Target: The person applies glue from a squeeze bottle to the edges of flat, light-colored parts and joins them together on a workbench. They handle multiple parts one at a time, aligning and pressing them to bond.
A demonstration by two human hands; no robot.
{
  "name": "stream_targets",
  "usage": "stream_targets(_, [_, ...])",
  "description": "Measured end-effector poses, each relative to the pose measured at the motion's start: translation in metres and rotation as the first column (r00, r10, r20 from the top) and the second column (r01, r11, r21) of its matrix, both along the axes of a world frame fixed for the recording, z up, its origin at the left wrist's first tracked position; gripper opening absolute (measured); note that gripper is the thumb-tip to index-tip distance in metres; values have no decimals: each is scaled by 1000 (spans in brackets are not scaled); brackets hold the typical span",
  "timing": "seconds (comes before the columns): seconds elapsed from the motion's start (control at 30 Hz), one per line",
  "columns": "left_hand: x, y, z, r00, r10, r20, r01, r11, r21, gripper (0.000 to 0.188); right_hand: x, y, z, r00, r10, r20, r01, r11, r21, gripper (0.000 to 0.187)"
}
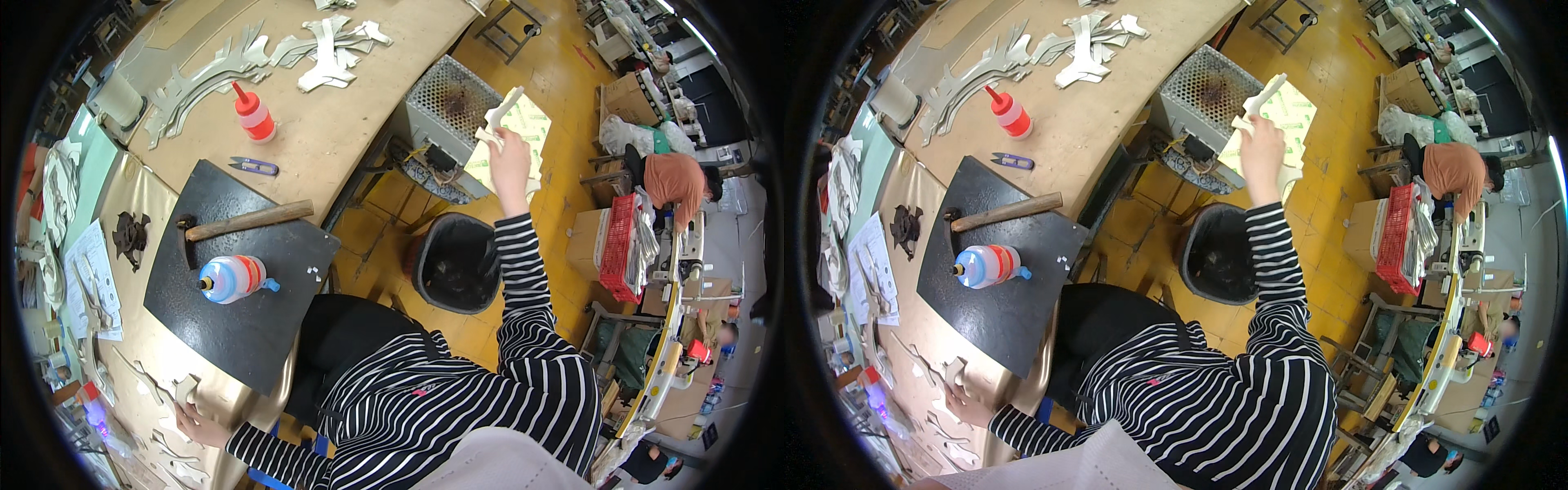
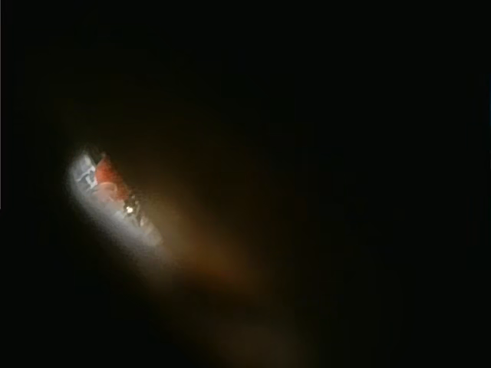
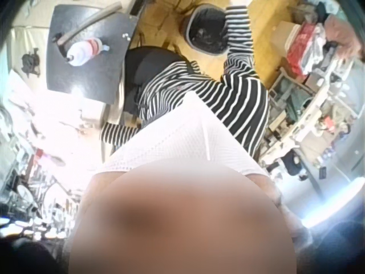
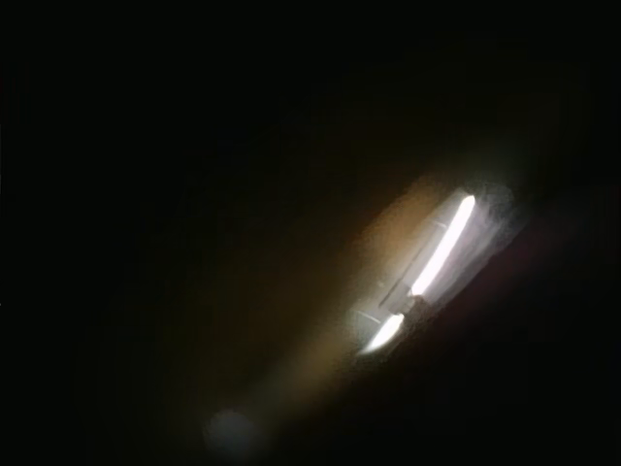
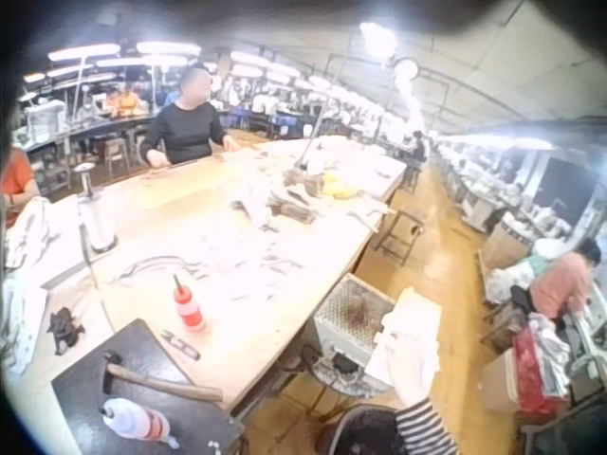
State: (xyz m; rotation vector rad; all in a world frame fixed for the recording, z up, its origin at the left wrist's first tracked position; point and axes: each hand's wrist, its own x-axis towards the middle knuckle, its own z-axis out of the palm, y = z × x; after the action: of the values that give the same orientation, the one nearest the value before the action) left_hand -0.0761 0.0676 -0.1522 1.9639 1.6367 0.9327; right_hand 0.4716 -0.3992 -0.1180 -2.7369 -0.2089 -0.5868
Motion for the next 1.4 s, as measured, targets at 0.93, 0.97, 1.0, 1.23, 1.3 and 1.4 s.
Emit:
stream_targets(0.93, [245, -234, 116, 447, -209, 870, 845, 417, -334, 33, -185, 143, 98, 244, 966, 87, -779, 142, 610, 28])
stream_targets(0.97, [240, -225, 114, 432, -165, 886, 858, 377, -348, 31, -176, 131, 96, 192, 976, 106, -792, 91, 604, 28])
stream_targets(1.0, [231, -218, 114, 506, -155, 848, 821, 386, -420, 29, -156, 117, 91, 210, 975, 65, -812, 137, 567, 23])
stream_targets(1.23, [156, -102, 114, 824, -361, 438, 507, 814, -283, 37, 51, -19, -15, 993, -106, 43, 85, 937, 340, 23])
stream_targets(1.3, [133, -70, 120, 891, -386, 240, 450, 821, -350, 38, 88, -54, -51, 985, -166, -39, 171, 949, 266, 32])
stream_targets(1.4, [110, -43, 115, 882, -459, 105, 470, 850, -238, 36, 114, -86, -87, 976, -173, -129, 193, 968, 159, 40])
